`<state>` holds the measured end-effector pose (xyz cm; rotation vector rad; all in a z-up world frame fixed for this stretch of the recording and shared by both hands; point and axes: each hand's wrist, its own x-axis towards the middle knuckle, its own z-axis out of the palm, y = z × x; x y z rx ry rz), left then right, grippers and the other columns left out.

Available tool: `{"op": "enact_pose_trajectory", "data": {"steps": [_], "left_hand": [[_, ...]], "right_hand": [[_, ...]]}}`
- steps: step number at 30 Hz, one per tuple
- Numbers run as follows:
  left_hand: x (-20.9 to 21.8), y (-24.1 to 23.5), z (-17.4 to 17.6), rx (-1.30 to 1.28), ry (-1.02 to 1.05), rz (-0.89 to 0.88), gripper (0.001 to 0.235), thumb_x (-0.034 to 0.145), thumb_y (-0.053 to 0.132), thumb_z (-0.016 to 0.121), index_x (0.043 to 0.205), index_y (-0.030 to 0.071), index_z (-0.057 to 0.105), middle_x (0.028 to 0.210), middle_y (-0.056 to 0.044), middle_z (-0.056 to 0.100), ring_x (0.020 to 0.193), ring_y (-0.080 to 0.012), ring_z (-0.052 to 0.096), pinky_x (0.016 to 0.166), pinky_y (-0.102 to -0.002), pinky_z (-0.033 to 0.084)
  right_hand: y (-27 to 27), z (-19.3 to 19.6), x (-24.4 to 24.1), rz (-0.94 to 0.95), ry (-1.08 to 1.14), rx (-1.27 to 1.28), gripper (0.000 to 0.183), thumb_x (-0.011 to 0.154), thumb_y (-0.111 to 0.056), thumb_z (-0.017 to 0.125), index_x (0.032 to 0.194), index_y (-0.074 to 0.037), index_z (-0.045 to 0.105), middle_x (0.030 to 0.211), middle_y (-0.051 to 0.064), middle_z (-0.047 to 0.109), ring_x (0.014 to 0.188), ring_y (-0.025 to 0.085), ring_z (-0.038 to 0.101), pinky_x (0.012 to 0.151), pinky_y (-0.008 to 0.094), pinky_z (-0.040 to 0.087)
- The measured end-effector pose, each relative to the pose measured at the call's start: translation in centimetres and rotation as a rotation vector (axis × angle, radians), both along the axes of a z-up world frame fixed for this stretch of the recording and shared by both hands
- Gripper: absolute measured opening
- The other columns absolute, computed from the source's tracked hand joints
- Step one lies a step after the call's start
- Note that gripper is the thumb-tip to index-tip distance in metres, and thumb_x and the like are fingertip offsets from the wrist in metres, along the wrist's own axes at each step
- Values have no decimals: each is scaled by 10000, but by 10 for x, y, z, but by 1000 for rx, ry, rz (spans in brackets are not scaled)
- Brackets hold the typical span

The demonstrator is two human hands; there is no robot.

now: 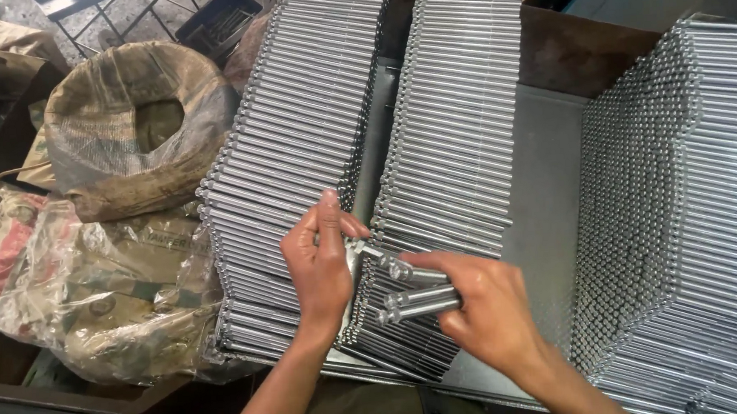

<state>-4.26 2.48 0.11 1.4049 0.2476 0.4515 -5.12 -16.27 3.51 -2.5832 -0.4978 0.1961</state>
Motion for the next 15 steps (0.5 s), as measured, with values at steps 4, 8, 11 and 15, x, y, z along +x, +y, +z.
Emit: {"op": "enact_pose_trajectory", "data": {"steps": [4, 8, 11, 15], "left_hand": [[-7, 4, 19, -119, -41, 28, 526, 1106, 342, 433, 697, 54, 594, 727, -117, 740, 315, -71, 421, 369, -195, 373], [-11, -6, -1, -154, -19, 32, 407, 1069, 323, 523, 788, 48, 628, 821, -131, 769, 316, -59, 466, 355, -201, 392], [-18, -16, -24, 161, 42, -41, 171, 886, 187, 790, 985, 62, 728, 1061, -112, 781, 351, -116, 591, 298, -217, 463], [-26, -22, -26, 298, 49, -105, 425, 951, 103, 666, 1363, 29, 587, 1448, -226, 575, 969, -399, 735, 431, -297, 617]], "right_hand": [[-15, -11, 46, 67, -387, -557, 648, 651, -153, 805, 1267, -325, 696, 1113, -97, 688, 1105, 172, 636, 844, 331, 600], [-18, 12, 57, 16, -330, -303, 637, 660, -56, 756, 1272, -228, 719, 1116, -18, 735, 1143, 240, 677, 861, 428, 590], [-11, 9, 71, -13, -401, 321, 335, 893, 28, 684, 1210, -60, 746, 960, 155, 767, 964, 376, 737, 834, 454, 574], [-9, -16, 89, -83, -191, 766, 202, 1058, -92, 590, 1198, 33, 666, 885, 132, 732, 793, 184, 704, 821, 361, 587]]}}
